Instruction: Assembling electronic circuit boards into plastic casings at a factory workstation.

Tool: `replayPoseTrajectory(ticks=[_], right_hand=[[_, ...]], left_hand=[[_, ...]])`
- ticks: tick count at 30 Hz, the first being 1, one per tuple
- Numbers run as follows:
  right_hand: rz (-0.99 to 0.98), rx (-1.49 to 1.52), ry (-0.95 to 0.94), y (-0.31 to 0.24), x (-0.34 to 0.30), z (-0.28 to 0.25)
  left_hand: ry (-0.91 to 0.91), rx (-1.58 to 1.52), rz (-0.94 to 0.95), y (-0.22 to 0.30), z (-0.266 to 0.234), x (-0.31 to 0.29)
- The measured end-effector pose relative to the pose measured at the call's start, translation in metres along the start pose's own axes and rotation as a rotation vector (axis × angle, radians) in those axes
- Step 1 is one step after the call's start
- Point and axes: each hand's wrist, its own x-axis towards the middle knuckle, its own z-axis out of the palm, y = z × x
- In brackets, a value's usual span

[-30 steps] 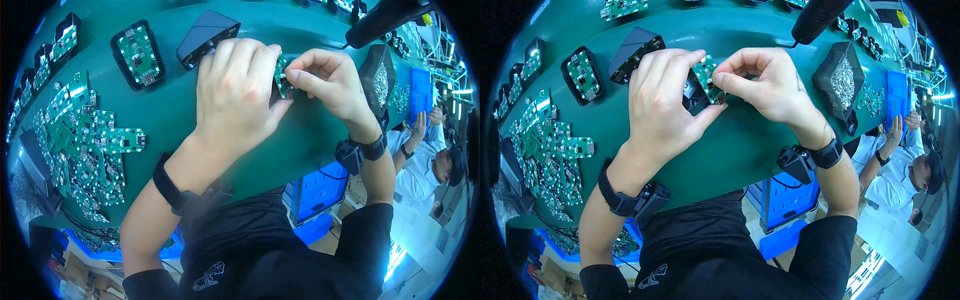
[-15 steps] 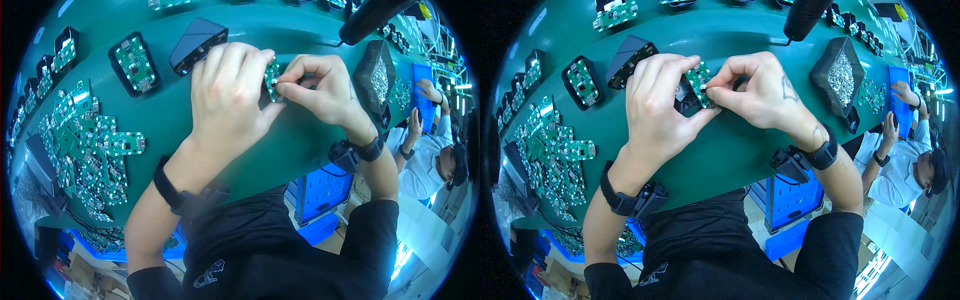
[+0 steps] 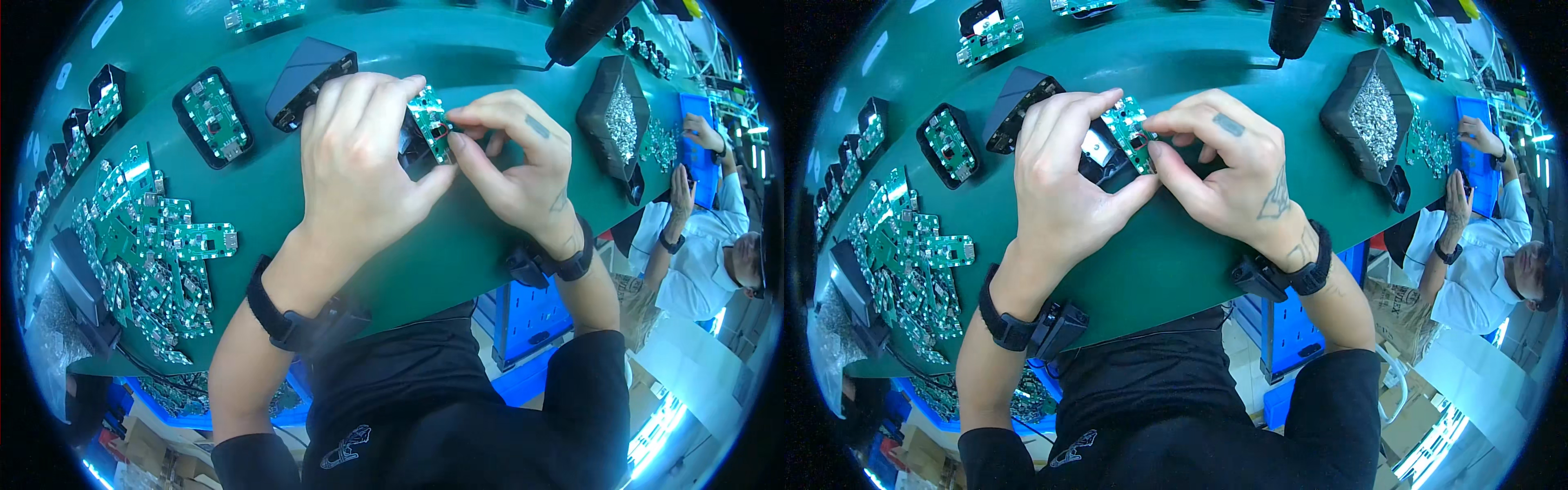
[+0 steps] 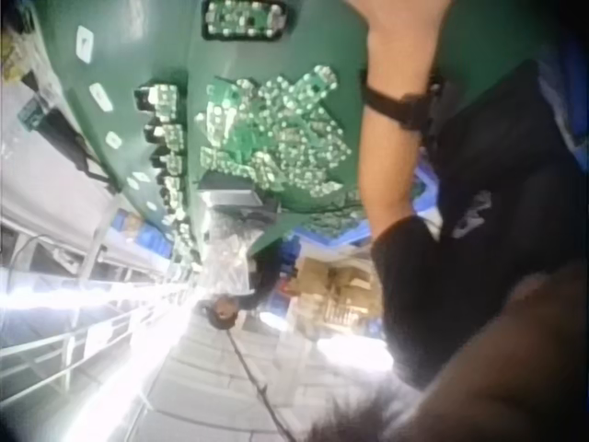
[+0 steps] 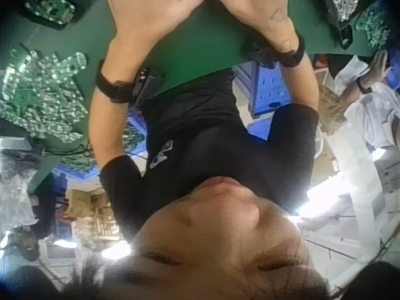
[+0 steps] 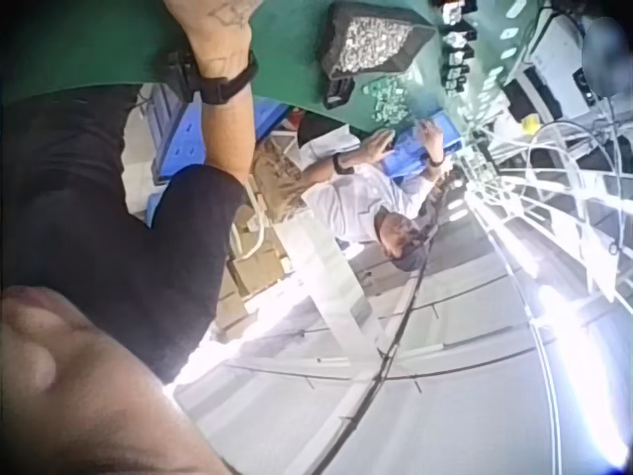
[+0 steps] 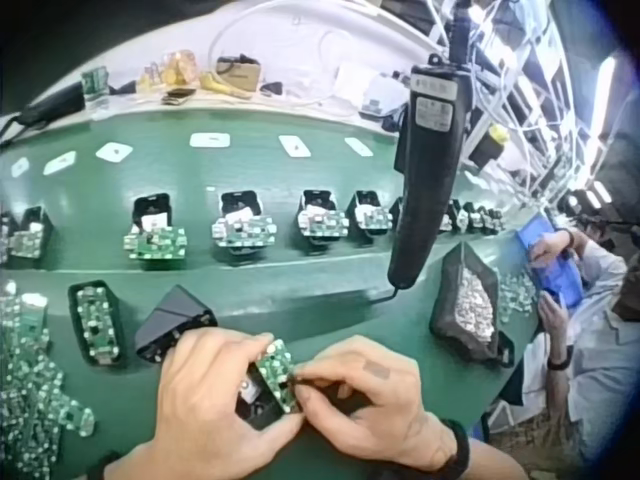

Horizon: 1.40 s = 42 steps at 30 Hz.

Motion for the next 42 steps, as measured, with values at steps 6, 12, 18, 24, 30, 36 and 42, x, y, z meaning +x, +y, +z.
replayPoseTrajectory(ticks=[6, 12, 18, 24, 30, 36, 42], right_hand=[[0.189, 0.133, -0.111, 0.002, 0.003, -0.008], [0.094, 0.065, -0.181, 0.002, 0.015, -0.011], [0.136, 0.089, -0.229, -0.002, 0.019, -0.009], [0.101, 0.064, -0.271, -0.004, 0.019, -0.012], [-0.173, -0.255, -0.098, -0.009, -0.001, -0.009], [-0.113, -0.216, -0.072, -0.013, -0.008, -0.010], [-0.258, -0.188, -0.019, 0.005, -0.010, -0.004]], left_hand=[[-0.017, 0.025, 0.013, 0.000, -0.001, 0.000], [-0.041, 0.051, 0.025, -0.001, -0.002, 0.000], [-0.042, 0.036, 0.020, -0.001, -0.001, 0.001], [-0.054, 0.044, 0.008, 0.001, -0.003, 0.001], [-0.076, 0.026, -0.003, 0.002, -0.005, 0.001], [-0.093, 0.029, 0.010, 0.001, -0.007, 0.001], [-0.075, 0.027, 0.031, -0.002, -0.003, 0.001]])
